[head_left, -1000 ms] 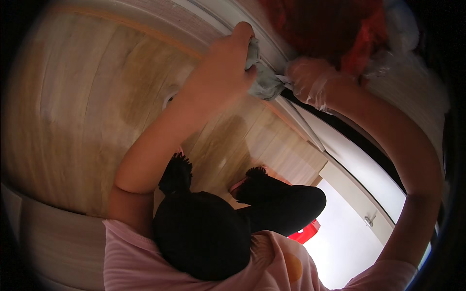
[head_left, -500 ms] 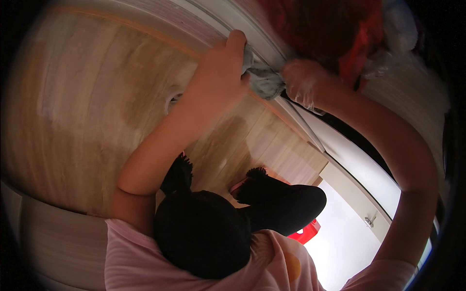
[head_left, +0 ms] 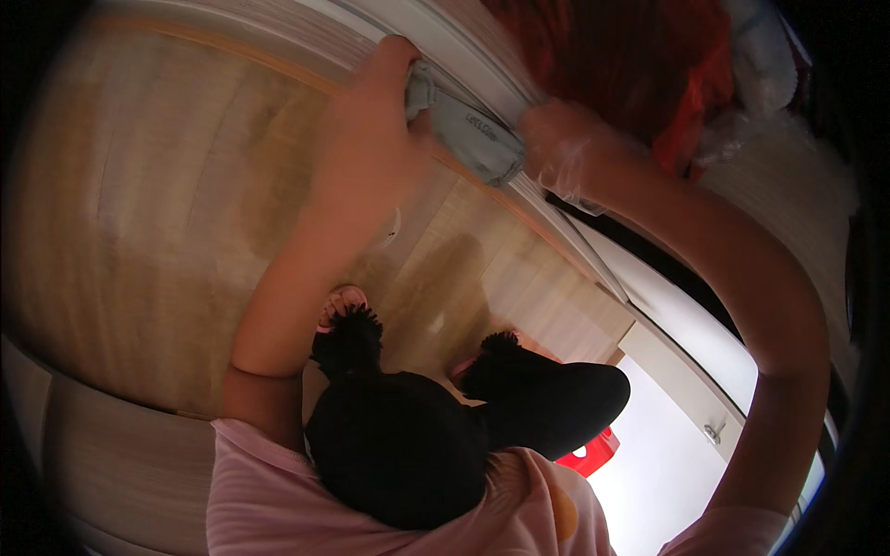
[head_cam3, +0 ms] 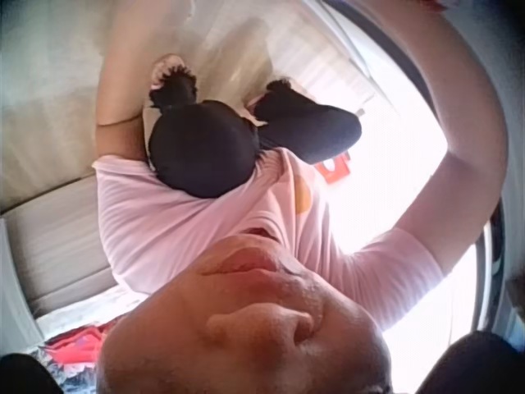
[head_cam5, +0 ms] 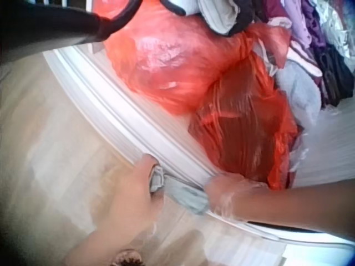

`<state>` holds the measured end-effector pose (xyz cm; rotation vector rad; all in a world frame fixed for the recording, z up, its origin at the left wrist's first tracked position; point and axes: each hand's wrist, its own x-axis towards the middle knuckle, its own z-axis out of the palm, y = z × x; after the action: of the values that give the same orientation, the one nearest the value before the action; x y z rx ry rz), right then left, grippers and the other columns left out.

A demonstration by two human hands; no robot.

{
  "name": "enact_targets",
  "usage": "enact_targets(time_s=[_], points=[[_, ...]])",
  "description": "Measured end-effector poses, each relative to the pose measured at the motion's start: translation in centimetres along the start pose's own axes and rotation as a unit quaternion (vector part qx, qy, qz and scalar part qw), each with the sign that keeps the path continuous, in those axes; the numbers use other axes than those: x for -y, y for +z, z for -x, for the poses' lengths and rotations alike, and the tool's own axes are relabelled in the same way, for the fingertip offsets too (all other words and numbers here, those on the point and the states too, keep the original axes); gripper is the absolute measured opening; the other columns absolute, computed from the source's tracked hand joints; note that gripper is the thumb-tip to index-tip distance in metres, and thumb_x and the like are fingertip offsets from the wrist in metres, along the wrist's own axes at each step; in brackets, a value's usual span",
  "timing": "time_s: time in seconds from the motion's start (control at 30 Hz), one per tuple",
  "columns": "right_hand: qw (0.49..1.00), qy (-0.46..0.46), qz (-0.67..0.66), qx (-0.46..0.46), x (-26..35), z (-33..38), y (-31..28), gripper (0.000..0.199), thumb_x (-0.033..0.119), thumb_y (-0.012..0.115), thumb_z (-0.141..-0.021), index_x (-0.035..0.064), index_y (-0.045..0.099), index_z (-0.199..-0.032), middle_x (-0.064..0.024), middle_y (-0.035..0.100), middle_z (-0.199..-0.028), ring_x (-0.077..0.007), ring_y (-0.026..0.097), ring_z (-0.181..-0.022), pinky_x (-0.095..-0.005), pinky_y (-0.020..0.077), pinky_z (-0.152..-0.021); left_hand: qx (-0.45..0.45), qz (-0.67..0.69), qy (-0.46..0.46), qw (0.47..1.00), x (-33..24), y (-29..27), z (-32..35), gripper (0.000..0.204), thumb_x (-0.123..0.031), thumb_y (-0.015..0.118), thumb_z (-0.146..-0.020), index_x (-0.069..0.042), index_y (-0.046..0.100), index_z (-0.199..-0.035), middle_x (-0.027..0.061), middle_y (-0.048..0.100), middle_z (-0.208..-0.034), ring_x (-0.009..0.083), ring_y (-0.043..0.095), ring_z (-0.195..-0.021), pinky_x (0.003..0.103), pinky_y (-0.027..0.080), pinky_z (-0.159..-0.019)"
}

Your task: The person cleans the sliding track of a closet door using a cloth and a card. They then retrieve a small package from a shelf, open it, and use a needle from the package to clean the track further.

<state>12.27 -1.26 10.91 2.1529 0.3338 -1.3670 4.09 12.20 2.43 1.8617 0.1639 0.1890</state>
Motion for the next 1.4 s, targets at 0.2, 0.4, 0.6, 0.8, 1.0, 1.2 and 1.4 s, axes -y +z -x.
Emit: enact_targets(time_s=[0.2,0.4,0.6,0.8,1.0,1.2,1.4], points=[[0.989,-0.079,0.106,-0.068,2.2,-0.7,-2.5,0.018,0.006,0.051,-0.078,-0.0037,0.063,-0.087,-0.0169,0.062,-0.090,-0.0274,0.063,-0.080,-0.0344,0.0501,-0.067,-0.081,-0.005,0.004,0.997,0.6,-2.7,-0.8,0.020,-0.001,0.061,-0.075,-0.002,0.051,-0.092,0.0151,0.058,-0.076,0.0298,0.058,-0.071,0.032,0.045,-0.061],[0.951,-0.117,0.286,-0.033,4.3,-3.0,-5.0,0.017,0.003,0.055,-0.075,-0.0009,0.065,-0.089,-0.0141,0.063,-0.091,-0.0261,0.062,-0.082,-0.0339,0.0498,-0.065,-0.055,0.008,-0.009,0.998,0.7,-4.0,-1.2,0.034,-0.002,0.063,-0.068,-0.001,0.049,-0.099,0.0200,0.057,-0.088,0.0386,0.055,-0.080,0.040,0.045,-0.066],[0.915,-0.145,0.376,-0.024,4.6,-1.6,-5.4,0.021,0.006,0.052,-0.076,-0.0012,0.064,-0.090,-0.0175,0.062,-0.084,-0.0281,0.062,-0.078,-0.0349,0.0490,-0.065,-0.025,-0.093,0.034,0.995,0.3,-1.3,-0.1,0.036,-0.013,0.067,-0.072,-0.005,0.052,-0.104,0.0142,0.055,-0.098,0.0311,0.057,-0.084,0.037,0.046,-0.069],[0.983,-0.093,0.045,-0.150,0.4,-0.1,-4.9,0.025,0.013,0.047,-0.079,0.0013,0.061,-0.096,-0.0207,0.059,-0.099,-0.0322,0.060,-0.089,-0.0395,0.0482,-0.075,-0.054,-0.147,0.036,0.987,0.1,0.2,-0.3,0.028,-0.012,0.067,-0.072,-0.006,0.057,-0.097,0.0121,0.054,-0.096,0.0314,0.056,-0.083,0.038,0.047,-0.068],[0.850,-0.093,-0.286,-0.432,-2.1,2.6,5.2,0.022,0.018,0.050,-0.082,-0.0017,0.056,-0.089,-0.0246,0.057,-0.089,-0.0417,0.054,-0.084,-0.0453,0.0436,-0.076,-0.014,-0.142,0.155,0.978,0.6,0.2,0.4,0.022,-0.009,0.069,-0.067,-0.007,0.062,-0.088,0.0101,0.054,-0.094,0.0282,0.056,-0.078,0.036,0.046,-0.066],[0.795,-0.059,-0.445,-0.408,-1.0,4.7,11.8,0.017,0.014,0.055,-0.082,-0.0008,0.057,-0.091,-0.0241,0.057,-0.085,-0.0406,0.055,-0.081,-0.0430,0.0438,-0.073,0.020,-0.187,0.257,0.948,0.1,2.8,0.8,0.025,-0.014,0.072,-0.063,-0.008,0.063,-0.086,0.0073,0.054,-0.093,0.0261,0.055,-0.081,0.036,0.044,-0.068],[0.744,-0.080,-0.439,-0.497,0.7,4.0,14.9,0.019,0.009,0.057,-0.082,0.0008,0.056,-0.098,-0.0219,0.058,-0.085,-0.0374,0.058,-0.078,-0.0383,0.0452,-0.069,0.012,-0.176,0.268,0.947,1.3,3.2,1.0,0.027,-0.018,0.071,-0.065,-0.008,0.061,-0.088,0.0065,0.054,-0.093,0.0260,0.053,-0.084,0.037,0.043,-0.069]])
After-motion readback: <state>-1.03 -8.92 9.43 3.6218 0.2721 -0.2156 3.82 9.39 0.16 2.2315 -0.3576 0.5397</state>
